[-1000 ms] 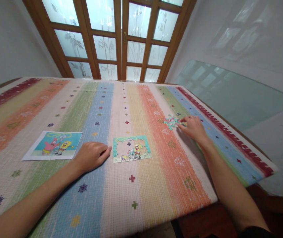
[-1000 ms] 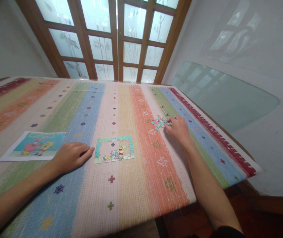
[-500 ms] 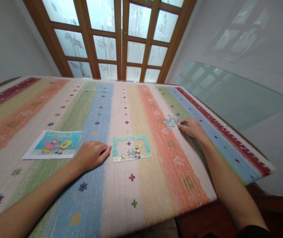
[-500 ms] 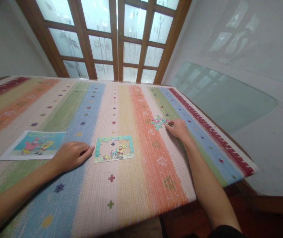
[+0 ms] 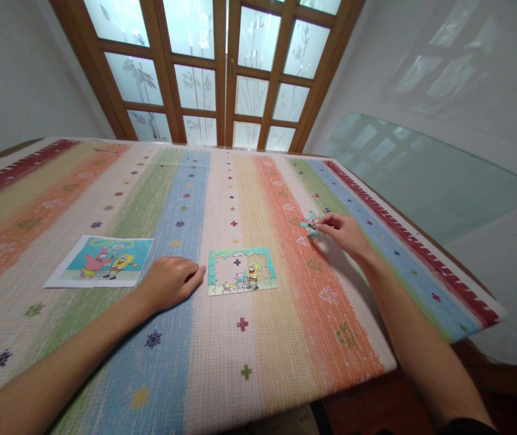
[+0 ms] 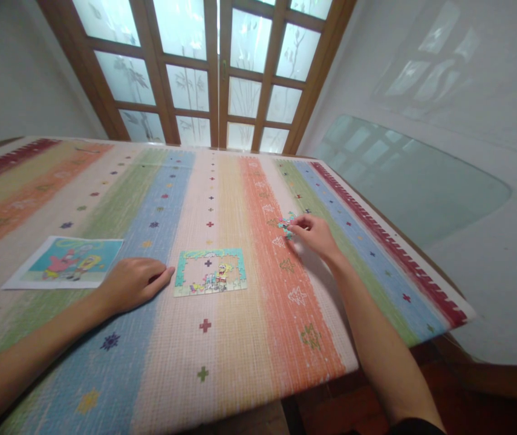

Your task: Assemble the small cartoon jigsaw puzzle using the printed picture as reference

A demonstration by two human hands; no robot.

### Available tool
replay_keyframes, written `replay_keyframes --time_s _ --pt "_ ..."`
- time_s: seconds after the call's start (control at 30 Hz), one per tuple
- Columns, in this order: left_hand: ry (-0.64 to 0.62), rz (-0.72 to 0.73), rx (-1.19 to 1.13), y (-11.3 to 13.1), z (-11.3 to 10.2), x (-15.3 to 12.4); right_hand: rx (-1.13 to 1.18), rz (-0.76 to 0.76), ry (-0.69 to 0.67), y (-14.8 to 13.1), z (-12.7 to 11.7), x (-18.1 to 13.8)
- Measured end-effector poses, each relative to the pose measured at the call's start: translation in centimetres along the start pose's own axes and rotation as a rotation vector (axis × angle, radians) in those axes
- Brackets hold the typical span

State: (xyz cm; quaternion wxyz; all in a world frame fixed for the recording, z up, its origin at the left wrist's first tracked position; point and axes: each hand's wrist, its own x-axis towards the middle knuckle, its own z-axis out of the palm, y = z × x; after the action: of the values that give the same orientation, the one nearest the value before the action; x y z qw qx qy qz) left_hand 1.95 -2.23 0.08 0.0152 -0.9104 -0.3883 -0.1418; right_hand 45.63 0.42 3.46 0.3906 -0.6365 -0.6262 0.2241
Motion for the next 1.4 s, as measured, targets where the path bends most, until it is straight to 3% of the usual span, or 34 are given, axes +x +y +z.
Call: replay_keyframes --time_s 0.3,0.5,1.4 --pt "-0.006 -0.025 -0.055 0.1 -0.1 0.0 0.183 -0.188 -0.367 -5.0 6.3 -4.3" --pt "-0.008 -0.016 -0.047 0.1 -0.2 0.1 0.103 -0.279 -0.525 -5.9 8.0 -5.8" --pt "0.030 0.028 0.005 -0.2 0.4 -0.1 -0.107 -0.508 -0.424 -6.4 8.9 -7.2"
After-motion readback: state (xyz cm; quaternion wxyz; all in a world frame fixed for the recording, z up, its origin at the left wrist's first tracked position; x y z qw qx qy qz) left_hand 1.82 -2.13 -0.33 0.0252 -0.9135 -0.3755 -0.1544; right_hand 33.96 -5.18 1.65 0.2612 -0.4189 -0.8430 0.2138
